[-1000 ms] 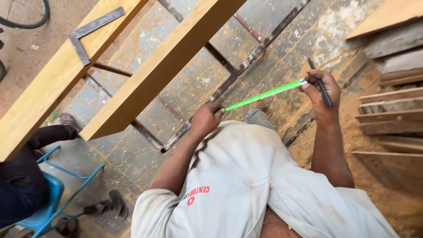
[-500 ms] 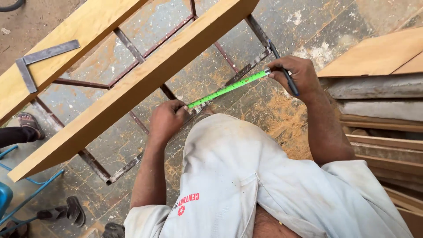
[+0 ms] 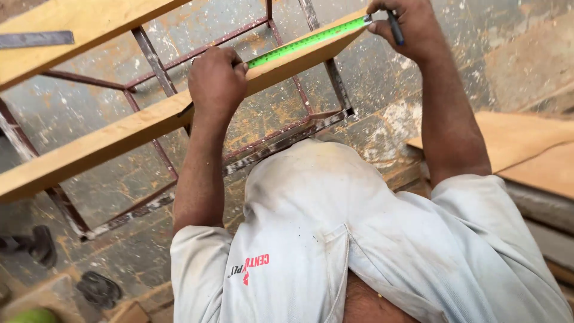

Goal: Using a tape measure, try square, and pencil to mark measurements on wood planks for cutting or assembly.

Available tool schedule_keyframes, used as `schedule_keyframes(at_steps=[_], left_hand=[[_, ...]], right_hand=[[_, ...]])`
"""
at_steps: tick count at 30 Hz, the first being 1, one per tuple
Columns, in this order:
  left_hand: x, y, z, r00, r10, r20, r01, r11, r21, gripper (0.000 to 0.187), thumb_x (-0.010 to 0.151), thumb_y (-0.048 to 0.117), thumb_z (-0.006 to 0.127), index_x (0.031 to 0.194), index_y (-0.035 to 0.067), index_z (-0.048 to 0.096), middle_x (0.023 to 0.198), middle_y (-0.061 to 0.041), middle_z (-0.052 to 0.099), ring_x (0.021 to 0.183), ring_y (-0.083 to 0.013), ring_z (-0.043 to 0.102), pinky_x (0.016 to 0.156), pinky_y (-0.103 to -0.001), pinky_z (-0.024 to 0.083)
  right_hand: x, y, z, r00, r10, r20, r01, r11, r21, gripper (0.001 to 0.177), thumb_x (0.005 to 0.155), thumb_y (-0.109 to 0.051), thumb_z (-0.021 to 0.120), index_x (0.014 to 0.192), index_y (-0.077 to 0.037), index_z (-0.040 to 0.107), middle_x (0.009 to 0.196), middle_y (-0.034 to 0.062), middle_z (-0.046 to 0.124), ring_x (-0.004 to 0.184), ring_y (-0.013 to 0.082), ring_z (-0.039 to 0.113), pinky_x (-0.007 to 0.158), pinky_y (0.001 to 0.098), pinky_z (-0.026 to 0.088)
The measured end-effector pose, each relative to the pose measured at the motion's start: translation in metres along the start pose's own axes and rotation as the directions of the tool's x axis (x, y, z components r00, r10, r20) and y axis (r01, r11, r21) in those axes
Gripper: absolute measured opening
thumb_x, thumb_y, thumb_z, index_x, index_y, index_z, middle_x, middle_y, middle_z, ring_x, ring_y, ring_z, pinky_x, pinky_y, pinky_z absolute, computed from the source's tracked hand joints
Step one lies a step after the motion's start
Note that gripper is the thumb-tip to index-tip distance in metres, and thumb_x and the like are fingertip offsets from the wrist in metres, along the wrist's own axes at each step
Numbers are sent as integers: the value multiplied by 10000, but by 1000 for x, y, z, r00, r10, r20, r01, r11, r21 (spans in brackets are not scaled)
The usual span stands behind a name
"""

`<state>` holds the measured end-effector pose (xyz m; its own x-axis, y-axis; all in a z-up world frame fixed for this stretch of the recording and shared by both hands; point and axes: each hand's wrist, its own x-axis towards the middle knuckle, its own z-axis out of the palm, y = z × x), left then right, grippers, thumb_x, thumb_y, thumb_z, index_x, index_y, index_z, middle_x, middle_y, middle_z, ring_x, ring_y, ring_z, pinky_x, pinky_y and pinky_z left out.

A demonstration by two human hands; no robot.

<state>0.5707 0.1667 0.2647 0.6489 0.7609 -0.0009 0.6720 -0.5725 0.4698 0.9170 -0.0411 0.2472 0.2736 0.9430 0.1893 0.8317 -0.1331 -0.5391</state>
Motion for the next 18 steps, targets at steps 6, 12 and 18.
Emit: schedule_keyframes(at_steps=[6, 12, 18], left_hand=[[4, 8, 40, 971, -235, 35, 229, 967, 111, 189, 926, 260, 805, 839, 99, 756, 871, -62, 689, 756, -194, 659, 714, -408, 543], [-5, 19, 32, 986, -87, -145, 122, 959, 256, 197, 878, 268, 859, 822, 96, 781, 868, -53, 711, 813, -212, 627, 726, -430, 497], [-1, 14, 35, 988, -99, -115, 125, 960, 249, 179, 893, 258, 857, 846, 101, 787, 876, -38, 722, 816, -186, 627, 738, -398, 493]], right_hand=[[34, 54, 14, 986, -130, 106, 111, 978, 175, 244, 953, -111, 868, 1150, -40, 741, 1091, 128, 737, 1055, 251, 731, 912, 390, 609], [37, 70, 13, 964, -93, 250, -15, 917, 398, 256, 1012, -91, 795, 1232, -24, 684, 1152, 124, 733, 1122, 213, 737, 971, 351, 625], [10, 90, 4, 993, -22, 115, -44, 840, 540, 240, 1070, -28, 739, 1288, -6, 641, 1224, 118, 722, 1154, 192, 719, 1020, 342, 616]])
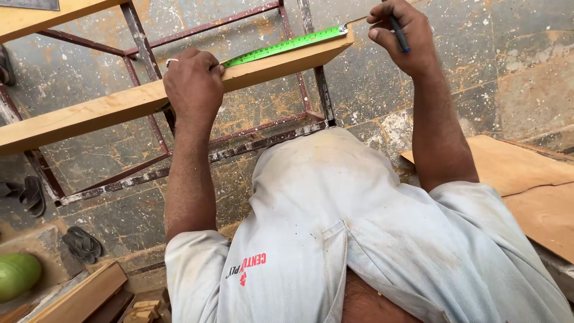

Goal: Using a tape measure, try square, and pencil to mark measurements on wood planks for cutting or assembly.

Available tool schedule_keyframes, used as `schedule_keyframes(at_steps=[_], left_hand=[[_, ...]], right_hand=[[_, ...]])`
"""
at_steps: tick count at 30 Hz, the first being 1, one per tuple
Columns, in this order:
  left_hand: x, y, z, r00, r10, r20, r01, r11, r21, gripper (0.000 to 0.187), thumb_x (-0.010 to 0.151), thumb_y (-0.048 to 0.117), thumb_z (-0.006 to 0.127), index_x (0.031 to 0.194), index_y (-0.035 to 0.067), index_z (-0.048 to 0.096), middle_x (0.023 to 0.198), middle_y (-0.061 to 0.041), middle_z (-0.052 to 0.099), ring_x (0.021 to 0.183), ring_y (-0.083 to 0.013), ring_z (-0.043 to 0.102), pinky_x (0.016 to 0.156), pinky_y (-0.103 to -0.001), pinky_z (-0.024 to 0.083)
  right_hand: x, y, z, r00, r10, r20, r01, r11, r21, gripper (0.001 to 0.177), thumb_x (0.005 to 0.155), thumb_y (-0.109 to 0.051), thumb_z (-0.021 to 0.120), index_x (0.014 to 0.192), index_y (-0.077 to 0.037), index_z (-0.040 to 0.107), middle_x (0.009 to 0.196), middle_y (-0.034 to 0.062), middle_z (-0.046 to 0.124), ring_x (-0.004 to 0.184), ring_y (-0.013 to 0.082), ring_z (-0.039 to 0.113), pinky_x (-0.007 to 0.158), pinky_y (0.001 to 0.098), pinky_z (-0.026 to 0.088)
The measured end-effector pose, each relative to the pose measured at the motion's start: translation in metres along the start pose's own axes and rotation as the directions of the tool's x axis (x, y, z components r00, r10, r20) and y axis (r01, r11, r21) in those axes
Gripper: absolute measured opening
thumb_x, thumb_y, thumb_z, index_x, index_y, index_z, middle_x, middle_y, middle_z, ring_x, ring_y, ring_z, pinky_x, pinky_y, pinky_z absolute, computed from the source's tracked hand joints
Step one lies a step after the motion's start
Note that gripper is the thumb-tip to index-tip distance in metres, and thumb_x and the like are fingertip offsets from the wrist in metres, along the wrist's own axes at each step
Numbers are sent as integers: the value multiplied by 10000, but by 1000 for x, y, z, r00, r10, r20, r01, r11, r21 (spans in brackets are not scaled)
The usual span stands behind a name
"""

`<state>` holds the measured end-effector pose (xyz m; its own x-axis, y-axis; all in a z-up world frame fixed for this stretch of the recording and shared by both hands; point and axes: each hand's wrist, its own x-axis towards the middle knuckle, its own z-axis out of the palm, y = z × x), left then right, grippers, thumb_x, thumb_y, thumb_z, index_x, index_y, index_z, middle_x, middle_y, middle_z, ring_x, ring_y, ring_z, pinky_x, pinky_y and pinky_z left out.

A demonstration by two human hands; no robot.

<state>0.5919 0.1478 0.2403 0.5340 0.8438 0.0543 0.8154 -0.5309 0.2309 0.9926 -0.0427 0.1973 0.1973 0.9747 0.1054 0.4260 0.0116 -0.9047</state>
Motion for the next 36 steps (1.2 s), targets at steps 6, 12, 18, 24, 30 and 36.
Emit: schedule_keyframes(at_steps=[6, 12, 18, 24, 30, 36], left_hand=[[0, -2, 2, 1000, 2, 25, -2, 1000, -5, 141, 908, 236, 841, 871, 108, 793, 920, -35, 736, 794, -173, 621, 735, -370, 499], [0, -3, 0, 998, -25, 65, 27, 999, -32, 118, 942, 212, 822, 892, 109, 792, 925, -30, 736, 793, -160, 626, 742, -362, 500], [-1, 3, -9, 1000, 11, 22, -10, 1000, -12, 96, 902, 193, 832, 852, 121, 794, 899, -20, 728, 820, -185, 629, 740, -376, 502], [-1, 3, -10, 1000, 8, 27, -8, 1000, -7, 111, 917, 193, 831, 854, 112, 789, 890, -25, 722, 820, -198, 628, 751, -387, 502], [-1, -4, 4, 1000, 10, 7, -10, 1000, 7, 122, 912, 220, 838, 854, 125, 789, 901, -9, 728, 784, -168, 603, 718, -351, 481], [-2, -4, 8, 1000, -27, 11, 27, 1000, 11, 140, 897, 254, 835, 865, 129, 781, 872, -13, 719, 775, -186, 576, 711, -384, 448]], right_hand=[[-36, 12, -3, 996, 18, -88, -14, 999, 52, 219, 1095, -2, 727, 1290, 2, 628, 1246, 121, 709, 1184, 196, 708, 1064, 350, 617], [-55, 16, 1, 985, 113, -131, -89, 980, 178, 235, 1076, 10, 719, 1286, 8, 612, 1238, 115, 698, 1191, 181, 697, 1058, 335, 610], [-59, 12, 5, 977, 152, -151, -122, 975, 187, 229, 1075, 10, 723, 1278, 9, 618, 1229, 114, 699, 1185, 176, 696, 1057, 329, 605], [-59, 12, 4, 981, 117, -152, -90, 980, 176, 218, 1095, 5, 711, 1291, 10, 615, 1235, 126, 697, 1198, 186, 698, 1069, 339, 613], [-53, -9, 8, 945, 150, -290, -74, 963, 259, 241, 1156, -103, 609, 1367, 12, 600, 1173, 125, 731, 1095, 183, 730, 961, 321, 641], [-42, -25, 37, 926, 18, -376, 132, 919, 371, 275, 1180, -168, 560, 1379, 18, 604, 1151, 146, 747, 1047, 224, 763, 943, 339, 673]])
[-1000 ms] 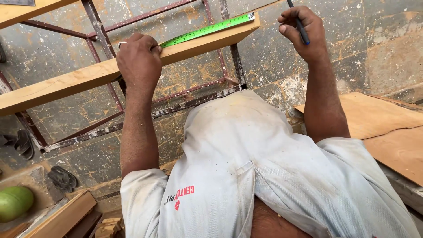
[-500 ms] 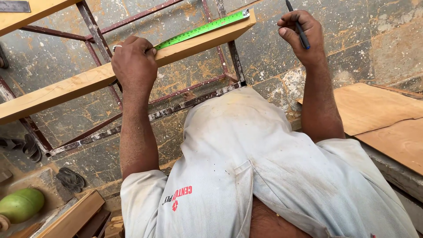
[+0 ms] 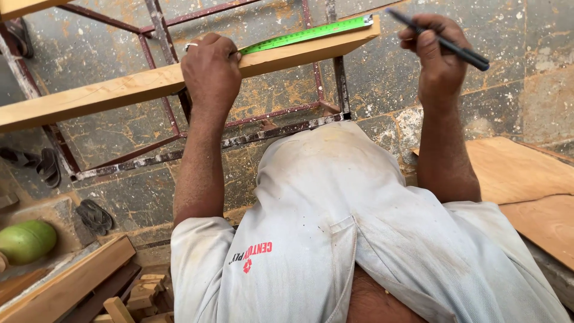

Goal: Using a tape measure, try square, and pencil to mark measurements on wood planks for cutting or assembly.

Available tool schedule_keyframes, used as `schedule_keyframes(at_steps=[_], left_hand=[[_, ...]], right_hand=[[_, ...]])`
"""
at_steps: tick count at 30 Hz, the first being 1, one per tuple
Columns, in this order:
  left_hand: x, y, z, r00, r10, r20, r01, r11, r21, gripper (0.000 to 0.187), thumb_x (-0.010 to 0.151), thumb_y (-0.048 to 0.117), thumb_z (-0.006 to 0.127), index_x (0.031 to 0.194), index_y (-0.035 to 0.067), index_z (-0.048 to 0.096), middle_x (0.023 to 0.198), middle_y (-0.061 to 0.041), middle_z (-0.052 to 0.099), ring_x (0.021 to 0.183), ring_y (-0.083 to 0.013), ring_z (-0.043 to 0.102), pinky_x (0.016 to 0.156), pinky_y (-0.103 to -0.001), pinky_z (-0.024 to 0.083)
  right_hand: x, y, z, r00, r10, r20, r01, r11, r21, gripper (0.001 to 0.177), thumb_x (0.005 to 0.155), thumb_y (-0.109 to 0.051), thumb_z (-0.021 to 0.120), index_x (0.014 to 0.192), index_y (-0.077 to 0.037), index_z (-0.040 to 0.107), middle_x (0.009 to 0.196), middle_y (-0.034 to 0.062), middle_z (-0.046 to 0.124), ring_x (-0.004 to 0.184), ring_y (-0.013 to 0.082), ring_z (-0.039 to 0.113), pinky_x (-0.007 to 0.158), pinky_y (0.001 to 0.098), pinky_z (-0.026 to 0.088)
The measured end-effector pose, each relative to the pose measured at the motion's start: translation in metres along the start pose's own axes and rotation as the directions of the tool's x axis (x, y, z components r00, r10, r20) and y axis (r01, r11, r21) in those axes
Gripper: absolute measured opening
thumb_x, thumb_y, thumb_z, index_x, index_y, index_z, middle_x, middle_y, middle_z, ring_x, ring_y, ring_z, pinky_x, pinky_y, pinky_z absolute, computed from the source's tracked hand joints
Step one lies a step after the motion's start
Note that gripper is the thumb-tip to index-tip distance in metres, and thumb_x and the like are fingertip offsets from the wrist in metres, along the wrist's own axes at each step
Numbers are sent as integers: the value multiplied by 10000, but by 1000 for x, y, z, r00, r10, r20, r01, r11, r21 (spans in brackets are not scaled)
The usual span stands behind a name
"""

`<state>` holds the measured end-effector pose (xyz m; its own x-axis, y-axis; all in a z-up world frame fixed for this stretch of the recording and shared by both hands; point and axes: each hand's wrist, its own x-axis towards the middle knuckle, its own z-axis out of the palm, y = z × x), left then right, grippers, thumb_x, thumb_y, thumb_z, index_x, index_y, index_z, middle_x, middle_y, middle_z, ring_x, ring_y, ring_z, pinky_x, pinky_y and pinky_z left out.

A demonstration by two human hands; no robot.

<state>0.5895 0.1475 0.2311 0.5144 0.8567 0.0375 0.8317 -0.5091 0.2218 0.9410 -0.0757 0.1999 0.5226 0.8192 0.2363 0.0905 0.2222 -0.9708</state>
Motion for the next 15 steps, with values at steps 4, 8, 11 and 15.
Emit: schedule_keyframes(at_steps=[4, 8, 11, 15], left_hand=[[-3, 0, 3, 998, 37, -46, -38, 999, -12, 138, 922, 233, 806, 879, 107, 772, 888, -31, 709, 780, -196, 578, 694, -411, 428], [-3, 0, 9, 992, 67, -109, -70, 997, -23, 139, 907, 229, 804, 863, 102, 767, 893, -38, 704, 800, -210, 593, 701, -414, 433], [-6, 2, 8, 990, 68, -123, -72, 997, -34, 132, 913, 211, 799, 873, 91, 763, 881, -47, 692, 818, -217, 601, 706, -427, 430], [-7, 2, 12, 989, 58, -137, -65, 997, -48, 69, 909, 147, 771, 876, 87, 763, 888, -58, 687, 799, -219, 601, 699, -434, 425]], right_hand=[[4, 0, 48, 974, -4, 227, 8, 1000, -16, 105, 1165, -99, 625, 1202, -3, 640, 1050, 149, 707, 934, 198, 727, 840, 309, 646], [16, -10, 99, 909, 31, 416, -21, 999, -30, 180, 1107, -48, 589, 1254, 34, 652, 1092, 149, 740, 973, 175, 738, 870, 294, 635], [24, -11, 114, 898, 91, 430, -39, 991, -129, 194, 1074, -18, 597, 1235, 59, 670, 1092, 157, 764, 940, 156, 720, 821, 271, 599], [29, -4, 113, 910, 65, 410, 33, 973, -229, 165, 1071, -10, 623, 1209, 64, 676, 1083, 146, 769, 978, 153, 737, 874, 280, 606]])
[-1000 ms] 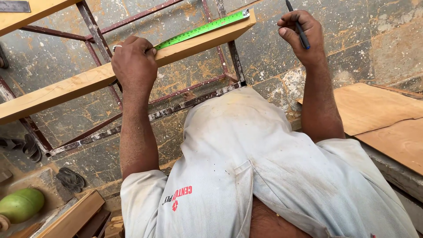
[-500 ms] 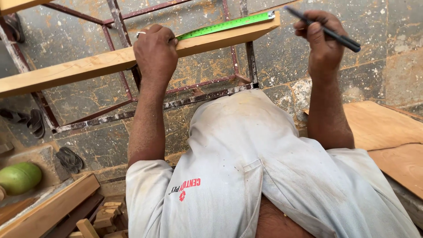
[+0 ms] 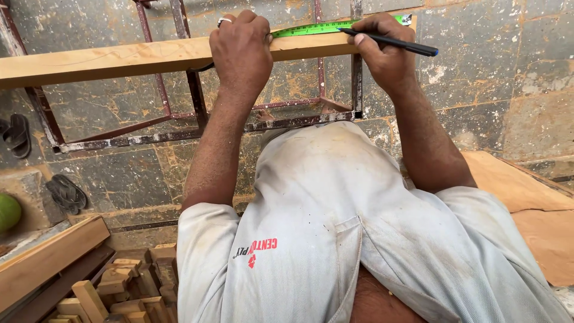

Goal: Using a tape measure, try square, and pencil to mark measurements on wood planks for cutting or assembly.

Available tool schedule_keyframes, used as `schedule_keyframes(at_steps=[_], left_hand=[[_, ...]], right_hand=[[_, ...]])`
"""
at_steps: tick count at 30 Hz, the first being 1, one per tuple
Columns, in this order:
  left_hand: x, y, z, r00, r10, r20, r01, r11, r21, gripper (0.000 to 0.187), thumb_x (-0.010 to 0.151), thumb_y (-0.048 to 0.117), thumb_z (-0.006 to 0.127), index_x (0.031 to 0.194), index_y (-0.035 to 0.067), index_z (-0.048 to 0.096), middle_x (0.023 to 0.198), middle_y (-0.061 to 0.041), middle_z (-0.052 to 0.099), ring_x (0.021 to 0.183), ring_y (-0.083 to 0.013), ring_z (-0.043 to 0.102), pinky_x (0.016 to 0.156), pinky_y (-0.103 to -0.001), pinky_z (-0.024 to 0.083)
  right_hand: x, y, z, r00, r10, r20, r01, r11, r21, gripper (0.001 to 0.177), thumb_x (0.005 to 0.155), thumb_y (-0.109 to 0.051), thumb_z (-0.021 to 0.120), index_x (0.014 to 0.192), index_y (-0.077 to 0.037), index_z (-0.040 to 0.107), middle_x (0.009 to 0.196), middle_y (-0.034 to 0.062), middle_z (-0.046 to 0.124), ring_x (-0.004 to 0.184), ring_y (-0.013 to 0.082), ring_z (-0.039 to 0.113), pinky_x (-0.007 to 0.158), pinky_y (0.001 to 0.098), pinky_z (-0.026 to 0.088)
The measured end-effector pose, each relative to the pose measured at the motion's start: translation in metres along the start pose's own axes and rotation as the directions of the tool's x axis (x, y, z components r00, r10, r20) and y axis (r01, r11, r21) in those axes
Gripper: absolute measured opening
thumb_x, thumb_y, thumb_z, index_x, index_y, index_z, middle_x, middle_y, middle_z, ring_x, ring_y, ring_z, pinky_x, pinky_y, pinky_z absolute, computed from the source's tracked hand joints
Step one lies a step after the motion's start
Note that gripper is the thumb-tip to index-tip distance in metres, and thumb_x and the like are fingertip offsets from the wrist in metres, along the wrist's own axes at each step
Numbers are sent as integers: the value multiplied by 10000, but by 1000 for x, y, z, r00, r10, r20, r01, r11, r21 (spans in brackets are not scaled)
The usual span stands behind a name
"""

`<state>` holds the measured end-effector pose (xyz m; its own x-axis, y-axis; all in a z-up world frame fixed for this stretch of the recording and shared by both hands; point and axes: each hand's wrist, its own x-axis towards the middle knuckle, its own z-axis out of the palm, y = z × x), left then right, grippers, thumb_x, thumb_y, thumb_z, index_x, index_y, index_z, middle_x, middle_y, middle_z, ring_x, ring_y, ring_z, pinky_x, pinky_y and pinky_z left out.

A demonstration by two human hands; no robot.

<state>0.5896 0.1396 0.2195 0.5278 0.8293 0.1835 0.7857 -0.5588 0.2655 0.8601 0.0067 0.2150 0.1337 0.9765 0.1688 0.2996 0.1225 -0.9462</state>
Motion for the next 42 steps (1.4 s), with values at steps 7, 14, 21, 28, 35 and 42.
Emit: schedule_keyframes(at_steps=[7, 14, 21, 28, 35, 42], left_hand=[[0, 1, -1, 998, 28, -52, -28, 1000, 0, 57, 911, 113, 753, 868, 77, 756, 869, -62, 670, 838, -237, 613, 701, -448, 422], [-1, 0, 0, 997, 42, -63, -42, 999, -4, 97, 913, 169, 780, 885, 77, 762, 862, -63, 667, 850, -233, 615, 701, -456, 426], [-1, 1, 0, 999, 28, -40, -28, 1000, -13, 109, 919, 178, 784, 887, 76, 762, 869, -63, 668, 850, -235, 613, 710, -464, 426], [-1, 2, -2, 998, 33, -48, -33, 999, 3, 99, 918, 170, 779, 889, 78, 760, 875, -62, 662, 865, -237, 612, 724, -464, 429], [-1, 1, -1, 998, 37, -58, -37, 999, -4, 103, 913, 176, 789, 889, 80, 760, 868, -62, 660, 852, -234, 607, 717, -465, 422], [-2, 0, 1, 997, 38, -60, -37, 999, 10, 89, 940, 163, 768, 893, 89, 762, 878, -52, 662, 850, -225, 601, 722, -459, 423]], right_hand=[[-1, 2, 0, 996, -67, -55, 54, 977, -205, 104, 1037, -25, 716, 1118, 37, 735, 957, 108, 742, 843, 117, 688, 749, 268, 569], [0, 15, -3, 994, -97, -54, 79, 959, -271, 104, 1026, -19, 715, 1102, 31, 766, 888, 100, 720, 752, 91, 635, 646, 255, 523], [0, 13, -3, 994, -100, -49, 85, 964, -253, 98, 1048, -20, 718, 1115, 39, 757, 904, 107, 730, 780, 101, 672, 677, 259, 562], [1, 6, -2, 996, -79, -48, 64, 964, -260, 105, 1032, -8, 712, 1115, 41, 755, 908, 114, 742, 791, 113, 696, 697, 263, 581], [1, 5, -2, 995, -89, -37, 77, 965, -251, 111, 1020, -4, 701, 1111, 37, 751, 931, 125, 748, 807, 128, 706, 720, 272, 596], [-2, 16, -6, 996, -90, -28, 83, 977, -198, 153, 994, 36, 635, 1110, 62, 732, 964, 157, 750, 881, 173, 746, 797, 311, 640]])
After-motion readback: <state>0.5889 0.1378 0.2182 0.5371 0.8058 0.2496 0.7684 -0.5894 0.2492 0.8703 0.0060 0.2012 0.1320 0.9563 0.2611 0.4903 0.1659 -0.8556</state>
